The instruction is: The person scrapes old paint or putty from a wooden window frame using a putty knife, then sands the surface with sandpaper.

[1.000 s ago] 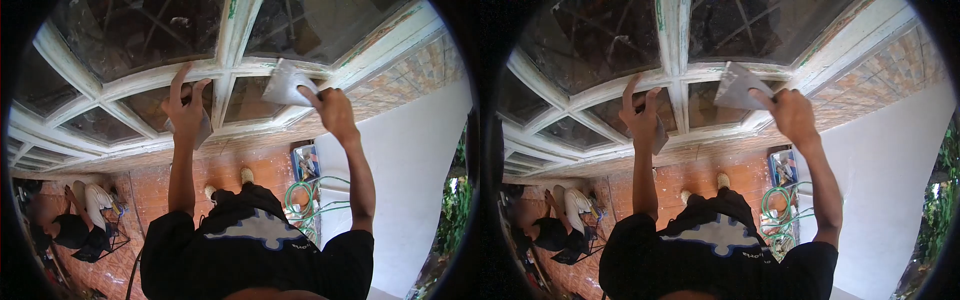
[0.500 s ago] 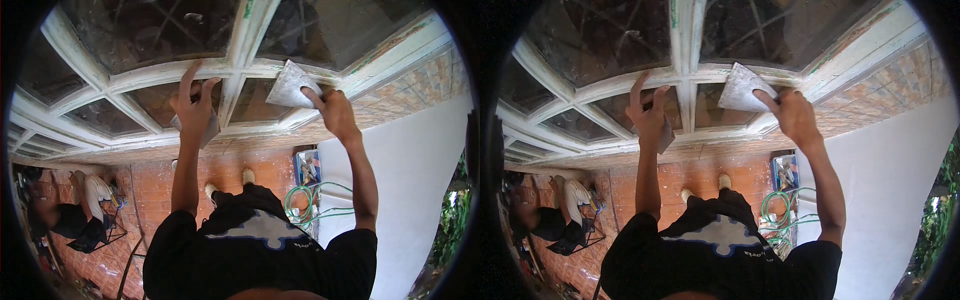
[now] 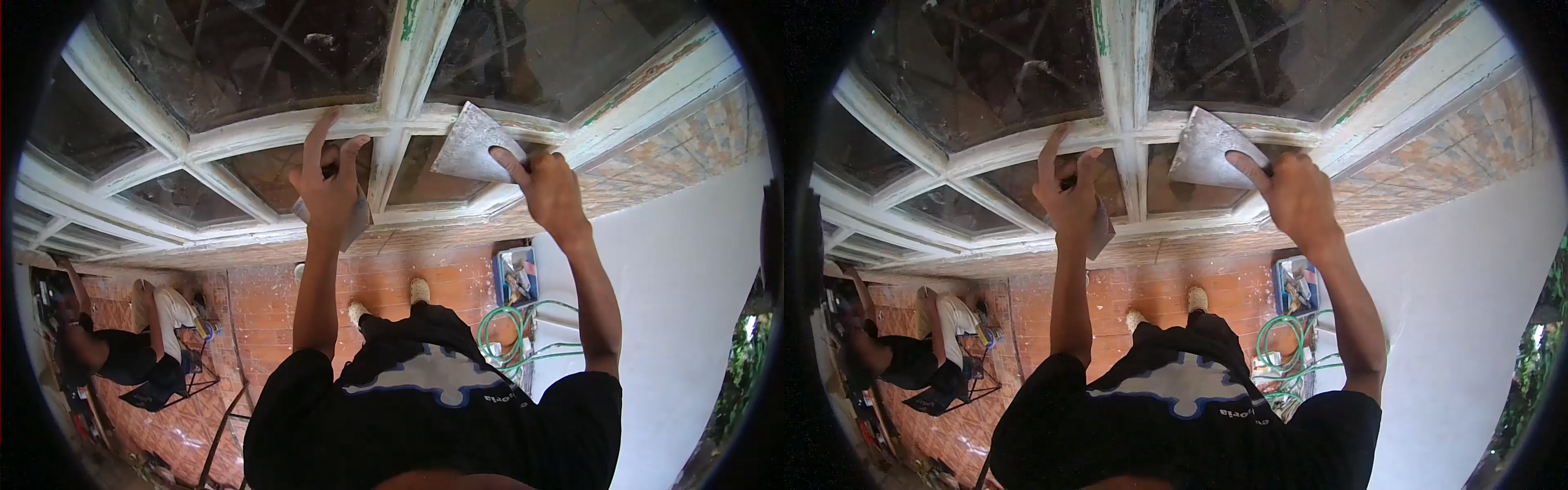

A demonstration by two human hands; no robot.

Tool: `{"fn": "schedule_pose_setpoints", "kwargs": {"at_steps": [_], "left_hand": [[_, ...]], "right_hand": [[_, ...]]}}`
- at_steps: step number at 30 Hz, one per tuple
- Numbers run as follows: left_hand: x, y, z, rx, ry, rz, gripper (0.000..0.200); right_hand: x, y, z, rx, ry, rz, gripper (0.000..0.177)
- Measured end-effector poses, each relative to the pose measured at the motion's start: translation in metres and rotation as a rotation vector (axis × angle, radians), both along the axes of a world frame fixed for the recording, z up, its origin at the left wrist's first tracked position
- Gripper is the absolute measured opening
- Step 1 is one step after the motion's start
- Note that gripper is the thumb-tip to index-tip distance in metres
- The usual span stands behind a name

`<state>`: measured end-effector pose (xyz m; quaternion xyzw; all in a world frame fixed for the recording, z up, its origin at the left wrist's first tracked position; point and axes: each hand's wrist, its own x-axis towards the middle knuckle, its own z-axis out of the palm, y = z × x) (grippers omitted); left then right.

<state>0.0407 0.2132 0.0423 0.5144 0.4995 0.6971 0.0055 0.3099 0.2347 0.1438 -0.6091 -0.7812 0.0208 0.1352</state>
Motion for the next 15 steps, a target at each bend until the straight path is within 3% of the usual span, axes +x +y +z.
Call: {"fn": "schedule_pose_setpoints", "kwargs": {"at_steps": [11, 15], "left_hand": [[0.004, 0.003, -0.003, -0.014, -0.054, -0.005, 0.046], [-0.001, 0.007, -0.007, 0.058, 0.0, -0.01, 0.045]], "right_hand": [[0.014, -0.008, 0.0, 0.086, -0.071, -0.007, 0.077], [0.01, -0.004, 0.005, 0.001, -0.053, -0.044, 0.078]]}}
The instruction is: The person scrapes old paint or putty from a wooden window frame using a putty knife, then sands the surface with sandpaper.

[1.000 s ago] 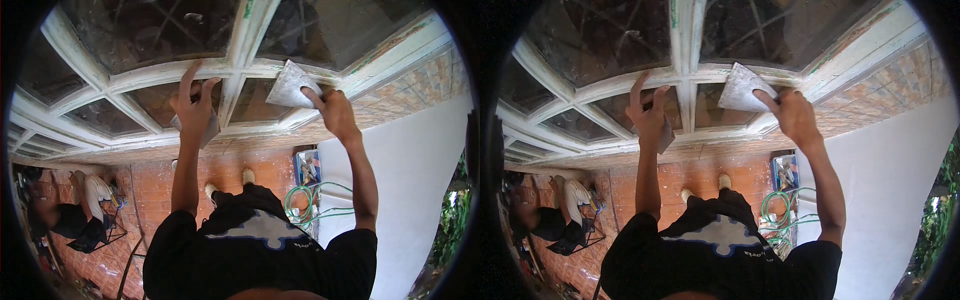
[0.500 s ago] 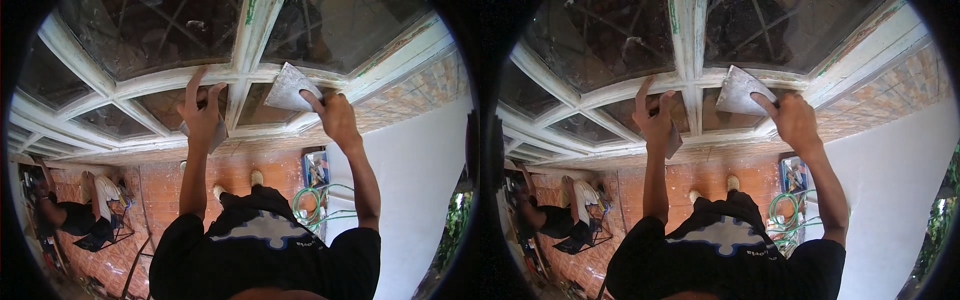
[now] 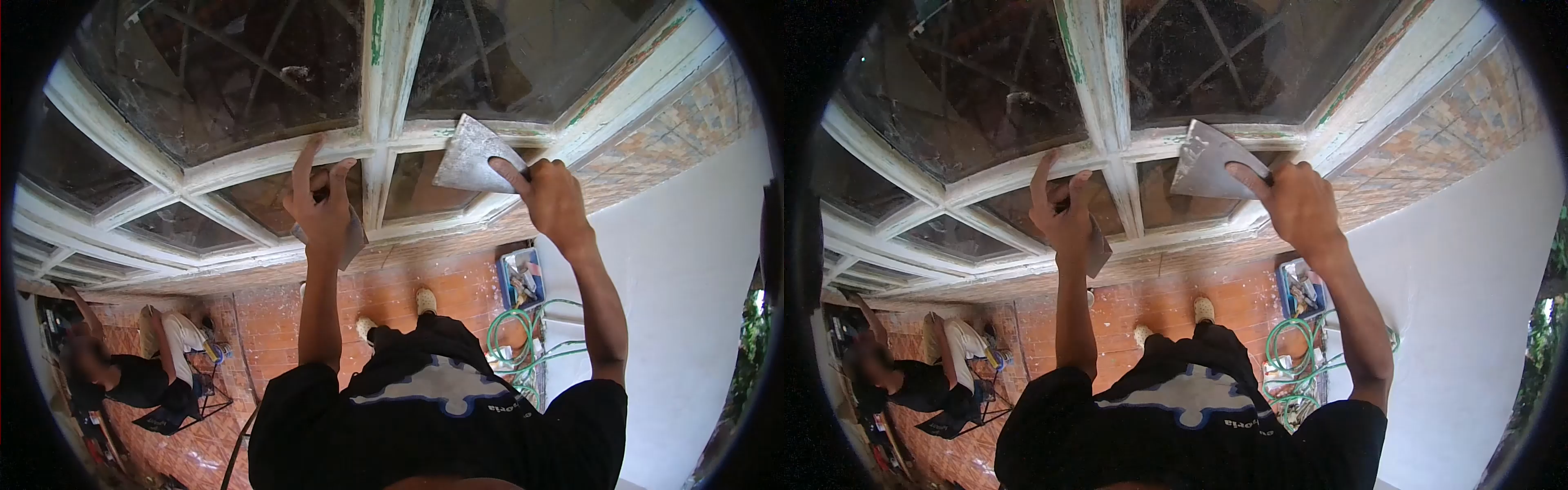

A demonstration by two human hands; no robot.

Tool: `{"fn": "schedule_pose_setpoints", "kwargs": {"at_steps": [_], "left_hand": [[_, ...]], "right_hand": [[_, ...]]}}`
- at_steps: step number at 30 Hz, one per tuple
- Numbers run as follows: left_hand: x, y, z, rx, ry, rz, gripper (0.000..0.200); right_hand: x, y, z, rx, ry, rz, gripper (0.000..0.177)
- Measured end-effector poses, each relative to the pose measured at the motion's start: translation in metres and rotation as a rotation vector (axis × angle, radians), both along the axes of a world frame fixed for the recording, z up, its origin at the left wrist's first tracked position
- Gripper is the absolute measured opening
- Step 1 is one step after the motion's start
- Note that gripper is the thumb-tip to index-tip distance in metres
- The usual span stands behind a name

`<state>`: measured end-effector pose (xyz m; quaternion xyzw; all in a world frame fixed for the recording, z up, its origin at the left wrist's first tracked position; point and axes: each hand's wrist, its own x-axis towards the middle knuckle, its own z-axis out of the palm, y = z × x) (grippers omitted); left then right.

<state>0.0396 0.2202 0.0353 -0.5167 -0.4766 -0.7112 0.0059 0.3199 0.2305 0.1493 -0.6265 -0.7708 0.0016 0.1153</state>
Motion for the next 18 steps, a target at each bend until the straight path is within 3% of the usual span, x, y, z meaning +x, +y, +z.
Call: {"fn": "schedule_pose_setpoints", "kwargs": {"at_steps": [18], "left_hand": [[0.005, -0.006, 0.005, -0.099, -0.02, 0.01, 0.044]], "right_hand": [[0.012, -0.002, 0.0, -0.022, -0.014, -0.038, 0.078]]}}
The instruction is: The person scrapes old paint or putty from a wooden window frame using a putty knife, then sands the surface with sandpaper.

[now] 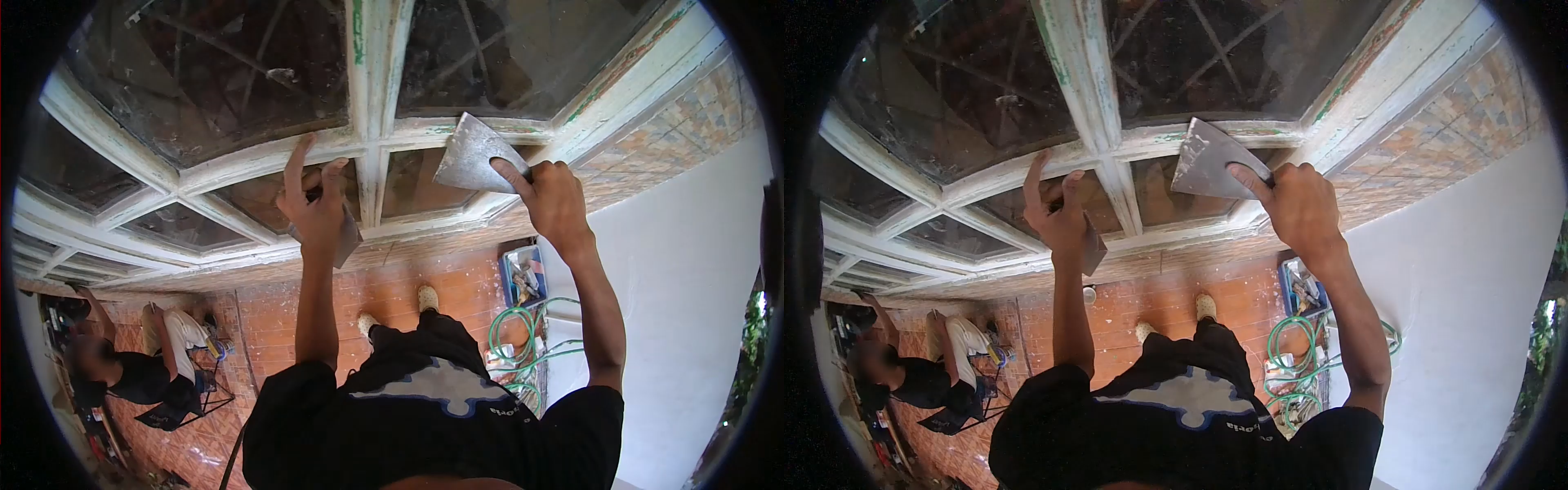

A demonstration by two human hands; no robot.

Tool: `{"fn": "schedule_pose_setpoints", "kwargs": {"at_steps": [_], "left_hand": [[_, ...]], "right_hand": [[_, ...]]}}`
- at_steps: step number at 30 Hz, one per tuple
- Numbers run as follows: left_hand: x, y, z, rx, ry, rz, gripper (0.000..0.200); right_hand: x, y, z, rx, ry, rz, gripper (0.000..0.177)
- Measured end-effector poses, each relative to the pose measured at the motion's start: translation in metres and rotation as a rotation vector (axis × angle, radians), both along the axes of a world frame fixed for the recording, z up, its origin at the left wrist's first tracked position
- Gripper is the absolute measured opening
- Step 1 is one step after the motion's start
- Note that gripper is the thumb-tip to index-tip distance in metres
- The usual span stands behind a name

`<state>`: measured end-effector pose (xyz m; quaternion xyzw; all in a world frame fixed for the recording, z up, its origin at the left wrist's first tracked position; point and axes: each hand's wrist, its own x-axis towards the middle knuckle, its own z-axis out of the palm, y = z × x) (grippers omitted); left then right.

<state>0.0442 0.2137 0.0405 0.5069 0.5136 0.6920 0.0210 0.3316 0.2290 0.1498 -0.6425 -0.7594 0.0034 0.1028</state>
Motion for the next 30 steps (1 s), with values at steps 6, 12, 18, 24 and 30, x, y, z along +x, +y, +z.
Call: {"fn": "schedule_pose_setpoints", "kwargs": {"at_steps": [6, 12, 18, 24, 30], "left_hand": [[-0.002, 0.004, 0.0, 0.076, 0.035, -0.032, 0.045], [-0.005, -0.005, 0.002, -0.093, 0.039, 0.001, 0.045], [-0.003, -0.003, 0.003, -0.052, 0.009, 0.002, 0.048], [-0.006, 0.003, -0.002, 0.048, 0.038, -0.011, 0.048], [-0.007, -0.002, -0.002, -0.001, 0.029, -0.01, 0.048]], "right_hand": [[-0.013, 0.002, 0.008, 0.089, -0.026, 0.078, 0.079], [-0.01, 0.008, 0.009, 0.052, 0.002, 0.11, 0.078], [-0.022, 0.002, 0.0, 0.233, -0.076, 0.167, 0.075], [-0.036, 0.001, -0.004, 0.305, -0.083, 0.204, 0.07], [-0.01, -0.002, 0.009, 0.14, -0.119, 0.041, 0.074]]}}
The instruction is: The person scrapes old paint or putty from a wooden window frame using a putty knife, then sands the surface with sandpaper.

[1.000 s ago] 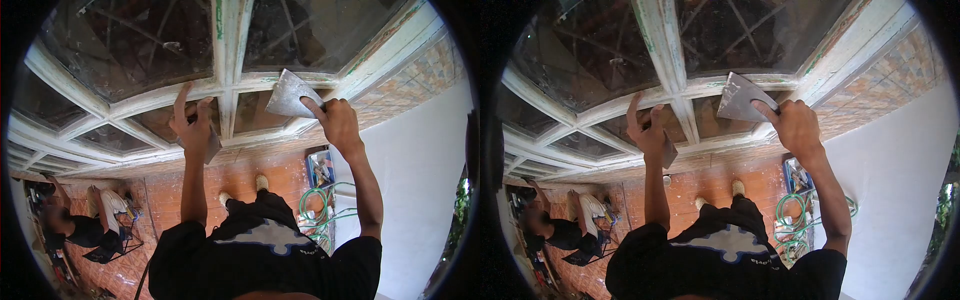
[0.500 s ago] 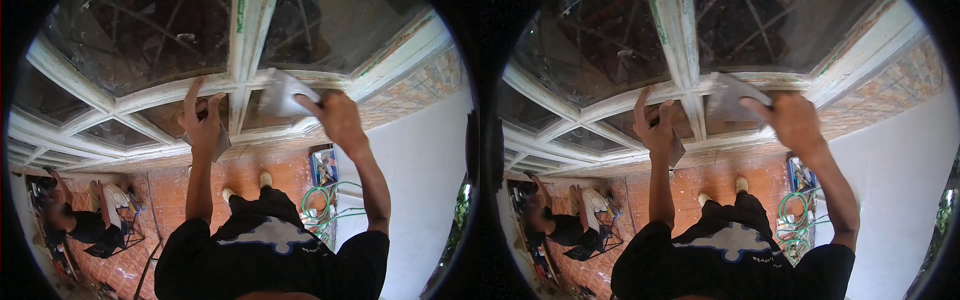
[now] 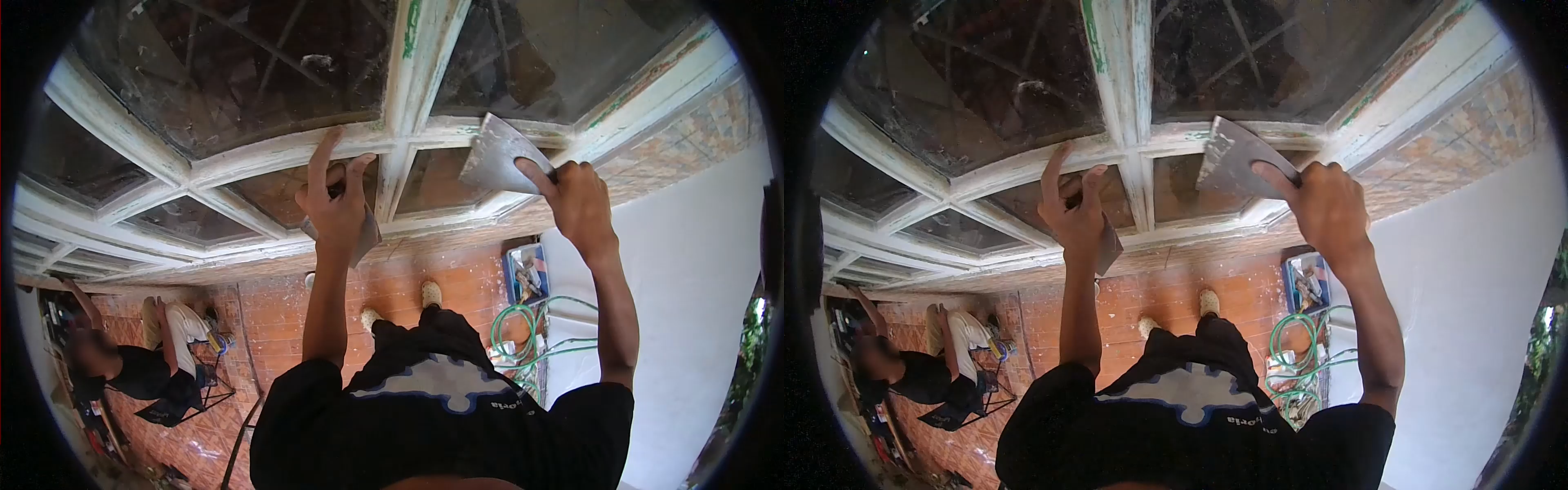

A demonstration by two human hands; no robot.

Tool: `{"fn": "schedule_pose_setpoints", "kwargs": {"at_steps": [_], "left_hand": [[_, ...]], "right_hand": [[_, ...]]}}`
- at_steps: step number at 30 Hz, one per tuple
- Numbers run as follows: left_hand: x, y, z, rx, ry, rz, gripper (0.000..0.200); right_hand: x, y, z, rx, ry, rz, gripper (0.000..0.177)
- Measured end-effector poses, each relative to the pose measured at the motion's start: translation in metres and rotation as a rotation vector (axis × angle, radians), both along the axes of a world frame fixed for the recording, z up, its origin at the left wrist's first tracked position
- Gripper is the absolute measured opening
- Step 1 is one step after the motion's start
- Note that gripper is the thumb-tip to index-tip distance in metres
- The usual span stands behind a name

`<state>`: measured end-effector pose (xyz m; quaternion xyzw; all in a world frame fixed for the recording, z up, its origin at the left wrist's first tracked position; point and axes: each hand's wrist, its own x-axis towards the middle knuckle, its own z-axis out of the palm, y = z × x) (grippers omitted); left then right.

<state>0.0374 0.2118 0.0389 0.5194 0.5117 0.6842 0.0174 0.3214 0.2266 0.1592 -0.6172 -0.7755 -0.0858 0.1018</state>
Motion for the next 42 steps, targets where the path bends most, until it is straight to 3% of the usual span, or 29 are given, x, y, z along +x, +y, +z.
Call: {"fn": "schedule_pose_setpoints", "kwargs": {"at_steps": [3, 6, 8, 14, 18, 21, 24, 26, 29, 34, 38, 42], "left_hand": [[0.006, 0.006, -0.001, 0.049, -0.007, -0.01, 0.049], [0.005, -0.003, 0.001, -0.073, -0.047, -0.054, 0.051], [0.004, 0.002, -0.001, 0.015, -0.021, -0.054, 0.047], [0.007, 0.003, 0.003, 0.017, -0.052, -0.028, 0.045], [0.002, 0.001, 0.001, -0.004, -0.035, -0.009, 0.045], [0.005, -0.002, 0.002, -0.037, -0.052, -0.039, 0.046], [0.004, -0.003, 0.004, -0.049, -0.041, -0.038, 0.045], [0.003, 0.001, 0.002, 0.002, -0.051, -0.019, 0.045], [0.006, 0.006, -0.001, 0.076, -0.117, -0.068, 0.044], [0.001, 0.0, 0.007, 0.002, -0.042, -0.032, 0.043], [0.005, 0.003, 0.003, 0.017, -0.091, -0.04, 0.044], [0.008, -0.003, 0.009, -0.036, -0.111, -0.05, 0.043]], "right_hand": [[-0.006, -0.006, 0.001, 0.009, 0.034, -0.018, 0.078], [0.004, -0.012, 0.005, -0.036, -0.003, -0.037, 0.08], [0.007, -0.01, 0.006, -0.105, -0.007, -0.081, 0.08], [-0.011, -0.003, 0.001, 0.056, 0.027, 0.042, 0.08], [-0.005, 0.0, 0.013, -0.182, 0.106, -0.071, 0.079], [-0.031, 0.0, -0.003, -0.002, 0.024, 0.072, 0.079], [-0.001, -0.001, 0.005, -0.049, -0.049, 0.043, 0.077], [0.001, 0.0, 0.01, -0.13, 0.034, -0.059, 0.075], [-0.018, 0.0, -0.003, -0.022, -0.007, 0.106, 0.075], [-0.003, -0.001, 0.011, -0.081, -0.061, -0.034, 0.079], [-0.015, -0.001, 0.005, -0.08, 0.063, 0.069, 0.081], [-0.032, -0.017, -0.003, -0.046, 0.076, 0.07, 0.067]]}}
